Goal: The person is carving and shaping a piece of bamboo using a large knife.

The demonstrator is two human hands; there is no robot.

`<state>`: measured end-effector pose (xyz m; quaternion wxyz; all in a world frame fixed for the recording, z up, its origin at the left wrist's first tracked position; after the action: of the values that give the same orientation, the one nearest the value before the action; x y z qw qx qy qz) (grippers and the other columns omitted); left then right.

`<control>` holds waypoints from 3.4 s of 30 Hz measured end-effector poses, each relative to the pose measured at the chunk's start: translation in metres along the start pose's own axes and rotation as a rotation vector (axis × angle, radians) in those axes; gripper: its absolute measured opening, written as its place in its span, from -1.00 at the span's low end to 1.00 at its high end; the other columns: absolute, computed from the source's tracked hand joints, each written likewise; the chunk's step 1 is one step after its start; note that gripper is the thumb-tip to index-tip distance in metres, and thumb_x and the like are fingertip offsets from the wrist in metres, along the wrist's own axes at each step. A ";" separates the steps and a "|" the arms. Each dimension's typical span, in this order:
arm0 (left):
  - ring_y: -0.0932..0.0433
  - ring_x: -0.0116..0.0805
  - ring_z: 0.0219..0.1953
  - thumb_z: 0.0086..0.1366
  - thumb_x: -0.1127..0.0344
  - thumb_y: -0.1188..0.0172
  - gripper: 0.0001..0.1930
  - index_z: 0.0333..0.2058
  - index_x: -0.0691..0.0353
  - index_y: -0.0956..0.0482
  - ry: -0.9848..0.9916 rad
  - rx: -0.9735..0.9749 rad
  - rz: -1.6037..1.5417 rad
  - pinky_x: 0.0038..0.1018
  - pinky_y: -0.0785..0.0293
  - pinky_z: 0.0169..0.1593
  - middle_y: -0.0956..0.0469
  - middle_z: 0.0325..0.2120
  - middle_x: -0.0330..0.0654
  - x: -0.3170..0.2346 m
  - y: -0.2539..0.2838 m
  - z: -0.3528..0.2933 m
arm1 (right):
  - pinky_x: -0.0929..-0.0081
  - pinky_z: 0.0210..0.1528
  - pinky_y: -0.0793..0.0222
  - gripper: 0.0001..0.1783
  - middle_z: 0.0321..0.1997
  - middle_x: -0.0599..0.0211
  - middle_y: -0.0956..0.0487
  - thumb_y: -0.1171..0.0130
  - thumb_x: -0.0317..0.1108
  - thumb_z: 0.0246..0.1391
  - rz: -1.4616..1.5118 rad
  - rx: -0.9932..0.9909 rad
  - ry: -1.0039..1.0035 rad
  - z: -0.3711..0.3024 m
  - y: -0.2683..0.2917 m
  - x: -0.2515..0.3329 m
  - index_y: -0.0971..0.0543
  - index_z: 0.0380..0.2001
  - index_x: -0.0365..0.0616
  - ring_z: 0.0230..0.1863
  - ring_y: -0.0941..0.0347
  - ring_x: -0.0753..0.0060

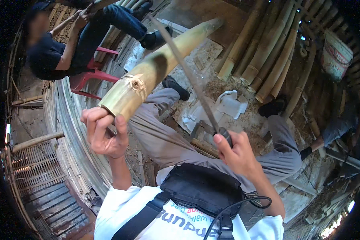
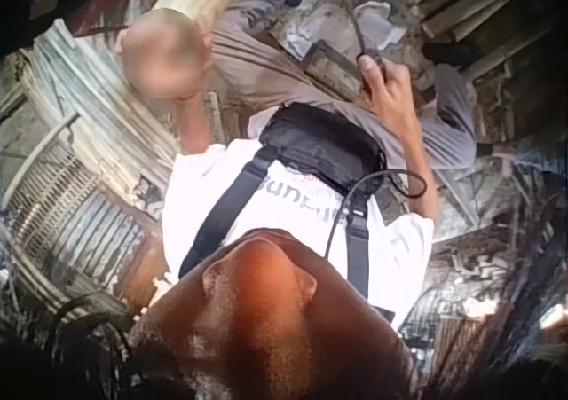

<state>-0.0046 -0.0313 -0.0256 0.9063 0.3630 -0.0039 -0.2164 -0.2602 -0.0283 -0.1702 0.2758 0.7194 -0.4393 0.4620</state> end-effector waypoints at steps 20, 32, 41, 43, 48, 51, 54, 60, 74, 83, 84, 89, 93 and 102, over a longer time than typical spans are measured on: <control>-0.27 -0.17 -0.20 0.22 0.30 -0.11 -0.79 -0.31 0.33 -0.37 0.452 -0.271 -0.435 -0.37 -0.21 -0.15 -0.38 -0.25 -0.02 0.034 -0.028 -0.025 | 0.30 -0.66 -0.21 -0.51 -0.85 0.10 -0.27 -0.18 -0.07 0.13 -0.187 0.206 0.406 0.011 -0.062 0.063 -0.50 -0.52 -0.41 -0.79 -0.32 0.11; -0.26 -0.36 -0.20 0.32 0.21 -0.12 -0.69 -0.46 0.23 -0.22 0.312 -0.316 -0.477 -0.47 -0.15 -0.02 -0.31 -0.30 -0.12 0.018 -0.036 -0.033 | 0.27 -0.63 -0.18 -0.43 -0.83 0.12 -0.25 -0.12 0.01 0.16 -0.223 0.151 0.302 0.039 -0.055 0.053 -0.48 -0.61 -0.38 -0.79 -0.19 0.22; -0.27 -0.38 -0.27 0.32 0.35 -0.07 -0.76 -0.47 0.25 -0.23 0.401 -0.344 -0.482 -0.45 -0.20 -0.05 -0.28 -0.38 -0.18 0.035 -0.034 -0.046 | 0.25 -0.62 -0.20 -0.35 -0.85 0.08 -0.25 -0.02 0.09 0.21 -0.349 0.293 0.345 0.049 -0.071 0.048 -0.46 -0.68 -0.34 -0.79 -0.21 0.19; -0.29 -0.36 -0.26 0.33 0.35 -0.06 -0.77 -0.46 0.26 -0.23 0.387 -0.340 -0.500 -0.43 -0.21 -0.04 -0.29 -0.38 -0.17 0.031 -0.036 -0.047 | 0.29 -0.64 -0.19 -0.30 -0.85 0.13 -0.25 0.02 0.15 0.20 -0.200 0.170 0.189 0.067 -0.061 0.042 -0.44 -0.70 -0.33 -0.78 -0.24 0.30; -0.26 -0.41 -0.28 0.35 0.37 -0.06 -0.76 -0.47 0.25 -0.21 0.415 -0.337 -0.443 -0.50 -0.20 -0.09 -0.29 -0.39 -0.18 0.025 -0.038 -0.041 | 0.30 -0.65 -0.15 -0.32 -0.84 0.14 -0.23 -0.05 0.14 0.16 -0.110 0.083 0.129 0.066 -0.050 0.029 -0.44 -0.68 -0.35 -0.77 -0.23 0.39; -0.27 -0.43 -0.28 0.34 0.39 -0.08 -0.76 -0.46 0.25 -0.21 0.342 -0.317 -0.444 -0.52 -0.22 -0.12 -0.30 -0.37 -0.17 0.020 -0.040 -0.031 | 0.27 -0.64 -0.16 -0.41 -0.82 0.06 -0.25 -0.07 0.07 0.17 -0.207 0.134 0.304 0.040 -0.055 0.027 -0.51 -0.53 -0.38 -0.77 -0.22 0.27; -0.29 -0.42 -0.32 0.31 0.39 -0.13 -0.73 -0.50 0.27 -0.23 0.284 -0.285 -0.399 -0.54 -0.25 -0.19 -0.32 -0.40 -0.15 0.011 -0.037 -0.021 | 0.26 -0.61 -0.20 -0.42 -0.81 0.07 -0.29 -0.03 0.05 0.19 -0.131 0.133 0.210 0.037 -0.052 0.020 -0.50 -0.52 -0.37 -0.76 -0.27 0.26; -0.33 -0.31 -0.40 0.22 0.36 -0.25 -0.74 -0.51 0.28 -0.33 0.249 -0.351 -0.349 -0.40 -0.25 -0.30 -0.33 -0.48 -0.16 -0.020 -0.012 -0.009 | 0.31 -0.59 -0.27 -0.45 -0.78 0.06 -0.36 -0.11 0.00 0.13 -0.091 0.117 0.297 0.007 -0.048 0.040 -0.46 -0.59 -0.38 -0.73 -0.37 0.24; -0.32 -0.33 -0.38 0.26 0.36 -0.12 -0.70 -0.60 0.24 -0.23 0.325 -0.406 -0.262 -0.39 -0.24 -0.21 -0.28 -0.54 -0.19 -0.024 -0.002 -0.017 | 0.33 -0.54 -0.29 -0.49 -0.77 0.12 -0.40 -0.08 0.01 0.15 -0.113 0.253 0.417 0.001 -0.051 0.041 -0.48 -0.51 -0.33 -0.71 -0.34 0.16; -0.40 -0.18 -0.48 0.00 0.42 -0.14 -0.67 -0.74 0.14 -0.13 0.125 -0.423 -0.288 -0.17 -0.21 0.05 -0.37 -0.72 -0.12 -0.027 -0.005 -0.020 | 0.35 -0.62 -0.20 -0.57 -0.78 0.13 -0.34 -0.21 -0.06 0.06 -0.168 0.170 0.498 -0.009 -0.038 0.053 -0.51 -0.44 -0.31 -0.75 -0.29 0.17; -0.39 -0.18 -0.48 0.00 0.42 -0.13 -0.67 -0.74 0.15 -0.13 0.141 -0.476 -0.300 -0.16 -0.21 0.06 -0.37 -0.73 -0.11 -0.028 -0.006 -0.022 | 0.34 -0.60 -0.22 -0.58 -0.77 0.12 -0.34 -0.21 -0.06 0.06 -0.114 0.229 0.423 -0.007 -0.044 0.048 -0.51 -0.45 -0.30 -0.74 -0.30 0.14; -0.35 -0.21 -0.55 0.08 0.53 -0.08 -0.67 -0.75 0.22 -0.15 0.211 -0.595 -0.328 -0.29 -0.29 -0.34 -0.33 -0.74 -0.13 -0.021 -0.005 -0.022 | 0.29 -0.56 -0.26 -0.59 -0.75 0.08 -0.35 -0.16 -0.09 0.10 -0.045 0.256 0.285 0.015 -0.063 0.037 -0.50 -0.50 -0.30 -0.72 -0.32 0.09; -0.31 -0.33 -0.55 0.16 0.46 -0.15 -0.58 -0.78 0.24 -0.14 0.537 -0.723 -0.384 -0.37 -0.19 -0.34 -0.30 -0.75 -0.18 0.002 -0.002 -0.033 | 0.32 -0.58 -0.25 -0.50 -0.81 0.11 -0.30 -0.10 -0.02 0.14 -0.106 0.359 0.371 0.015 -0.079 0.047 -0.48 -0.54 -0.34 -0.75 -0.28 0.10; -0.28 -0.43 -0.53 0.20 0.51 -0.12 -0.55 -0.78 0.26 -0.11 0.566 -0.708 -0.388 -0.47 -0.16 -0.37 -0.30 -0.73 -0.21 0.015 0.003 -0.044 | 0.27 -0.57 -0.28 -0.45 -0.80 0.05 -0.33 -0.06 0.04 0.16 -0.099 0.346 0.276 0.028 -0.089 0.045 -0.55 -0.43 -0.37 -0.75 -0.31 0.14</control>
<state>0.0172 -0.0062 -0.0576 0.8825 0.0715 0.3840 -0.2620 -0.1612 -0.0267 -0.1406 0.2280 0.7068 -0.2756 0.6103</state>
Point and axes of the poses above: each hand's wrist, its own z-axis towards the middle knuckle, its own y-axis out of the back of the hand, x = y × z, the point moved 6 cm from there along z, towards the middle knuckle
